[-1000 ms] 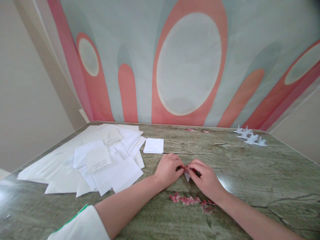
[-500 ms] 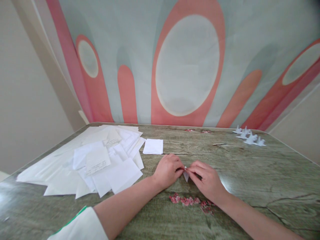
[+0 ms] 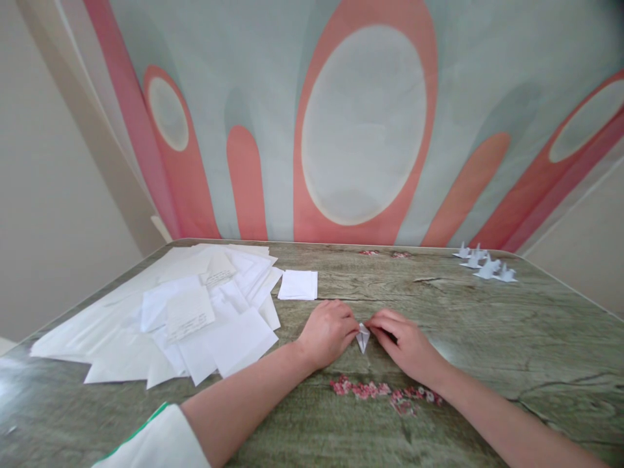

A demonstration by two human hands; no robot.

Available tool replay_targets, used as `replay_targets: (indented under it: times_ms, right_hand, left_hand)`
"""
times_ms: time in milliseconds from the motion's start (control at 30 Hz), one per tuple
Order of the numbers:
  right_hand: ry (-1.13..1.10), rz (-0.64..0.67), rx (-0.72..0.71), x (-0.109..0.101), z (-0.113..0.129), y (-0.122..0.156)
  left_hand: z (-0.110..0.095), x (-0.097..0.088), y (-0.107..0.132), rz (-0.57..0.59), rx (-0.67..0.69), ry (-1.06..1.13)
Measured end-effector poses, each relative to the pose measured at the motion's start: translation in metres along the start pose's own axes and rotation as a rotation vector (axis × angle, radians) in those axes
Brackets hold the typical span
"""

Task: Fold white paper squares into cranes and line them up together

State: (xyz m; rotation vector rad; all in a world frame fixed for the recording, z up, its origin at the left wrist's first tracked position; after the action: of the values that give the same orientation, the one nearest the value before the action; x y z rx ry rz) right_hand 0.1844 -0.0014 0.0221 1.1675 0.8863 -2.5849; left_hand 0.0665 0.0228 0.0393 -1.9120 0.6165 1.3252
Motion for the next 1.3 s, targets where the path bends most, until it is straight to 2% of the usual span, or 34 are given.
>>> replay_targets:
  times_ms: [133,300,533,767,967,1300]
  right_hand:
    - [0.074,0.037,-0.09,0.005,0.004,0.001]
    - [0.134,0.066,-0.114,0.009,0.002,0.002]
    - [0.251,0.109,-0.161,0.012,0.006,0.004]
    - [0.414,0.141,-0.217,0.014,0.017,0.003]
    - [0.422,0.164,-0.188,0.013,0.017,0.003]
    - [0.399,0.244,-0.128,0.012,0.018,0.0]
  left_hand:
    - [-0.003,0.001,0.0,0.011,0.028,-0.067]
    - [-0.007,0.005,0.002,0.038,0.061,-0.18]
    - [-0.02,0.001,0.007,0.142,0.119,-0.316]
    - [-0.022,-0.004,0.01,0.173,0.123,-0.326]
    - [-0.028,-0.005,0.019,0.197,0.21,-0.235]
    - [-0.034,-0.006,0.033,0.324,0.137,-0.194]
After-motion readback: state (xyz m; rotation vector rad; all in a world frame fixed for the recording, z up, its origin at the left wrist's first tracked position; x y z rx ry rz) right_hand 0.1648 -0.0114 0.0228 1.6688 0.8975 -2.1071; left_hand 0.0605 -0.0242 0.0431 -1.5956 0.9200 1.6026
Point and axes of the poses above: each hand's wrist, its own y-axis away from the middle knuckle, its own x-axis out of the palm, z = x × y, the point moved 7 cm from there along -y, towards the middle knuckle, and after that the axes turned 8 degrees about -x, right-handed, at the moved point
